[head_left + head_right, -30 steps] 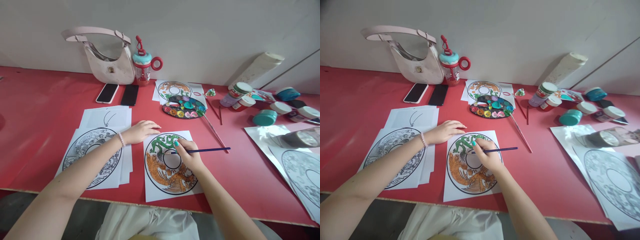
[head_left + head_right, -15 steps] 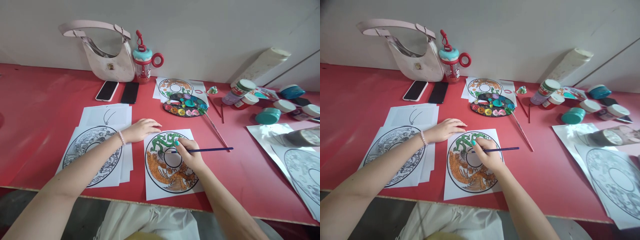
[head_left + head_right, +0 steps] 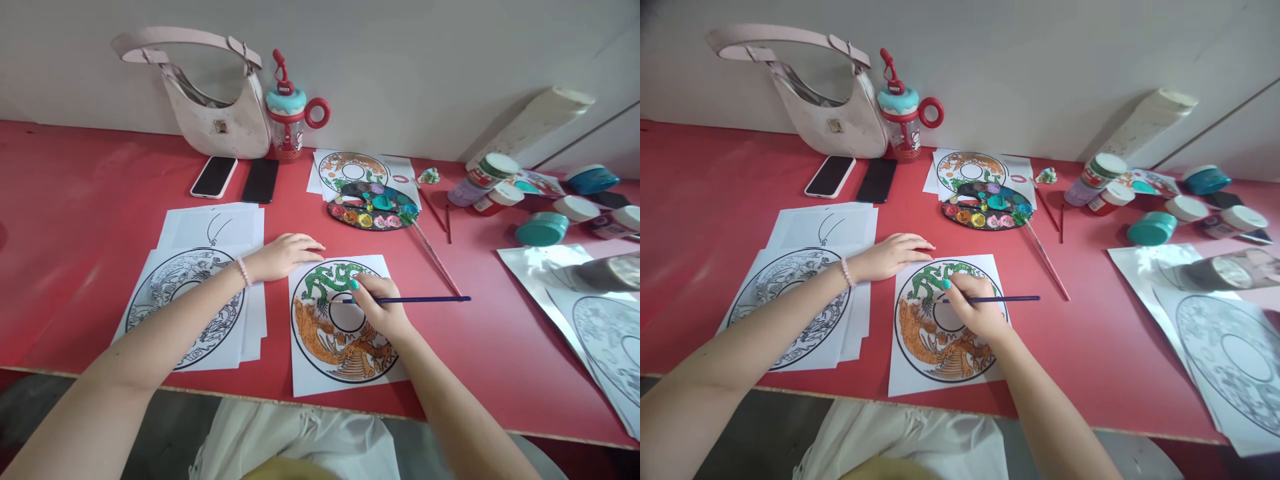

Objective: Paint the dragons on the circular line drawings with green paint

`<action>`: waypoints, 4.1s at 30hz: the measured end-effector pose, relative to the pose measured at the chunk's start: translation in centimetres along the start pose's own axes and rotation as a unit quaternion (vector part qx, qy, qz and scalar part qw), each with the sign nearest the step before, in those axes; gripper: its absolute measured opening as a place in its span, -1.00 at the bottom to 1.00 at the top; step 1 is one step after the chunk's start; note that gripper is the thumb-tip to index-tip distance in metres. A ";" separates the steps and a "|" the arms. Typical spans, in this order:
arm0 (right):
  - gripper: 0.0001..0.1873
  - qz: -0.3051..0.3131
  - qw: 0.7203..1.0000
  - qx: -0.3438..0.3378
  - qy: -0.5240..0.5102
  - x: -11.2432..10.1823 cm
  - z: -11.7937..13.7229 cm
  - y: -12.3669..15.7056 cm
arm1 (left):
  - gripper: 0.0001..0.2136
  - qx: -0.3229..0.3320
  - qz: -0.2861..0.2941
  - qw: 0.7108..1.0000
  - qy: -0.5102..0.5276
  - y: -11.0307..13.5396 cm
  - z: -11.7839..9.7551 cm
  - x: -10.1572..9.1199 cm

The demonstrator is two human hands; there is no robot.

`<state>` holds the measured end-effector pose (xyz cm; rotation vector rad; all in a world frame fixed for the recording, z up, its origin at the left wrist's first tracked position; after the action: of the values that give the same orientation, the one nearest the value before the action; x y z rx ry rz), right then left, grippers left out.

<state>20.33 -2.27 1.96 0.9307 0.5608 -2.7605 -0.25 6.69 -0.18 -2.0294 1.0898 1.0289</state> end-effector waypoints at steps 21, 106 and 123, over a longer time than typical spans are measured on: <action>-0.53 0.005 1.000 0.006 -0.013 -0.1 0.1 0.2 | -0.66 0.010 -0.002 1.000 -0.008 0.0 0.1 0.1; -0.53 0.013 1.000 0.024 -0.008 -0.1 0.9 0.5 | -0.69 -0.001 -0.002 1.000 0.023 -0.2 0.0 -0.1; -0.54 0.015 1.000 0.015 -0.005 -0.1 1.1 0.5 | -0.68 -0.002 0.002 1.000 0.029 -0.2 -0.1 -0.1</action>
<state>19.96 -3.14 2.66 0.9224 0.5010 -2.7532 -0.10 6.78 0.00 -2.0720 1.1220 0.9806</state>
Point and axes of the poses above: each hand's wrist, its own y-axis away from the middle knuckle, its own x-axis out of the palm, z = x × y, the point moved 2 cm from there along -y, towards the middle knuckle, and after that the axes turned 12 degrees about y, right-handed, at the moved point
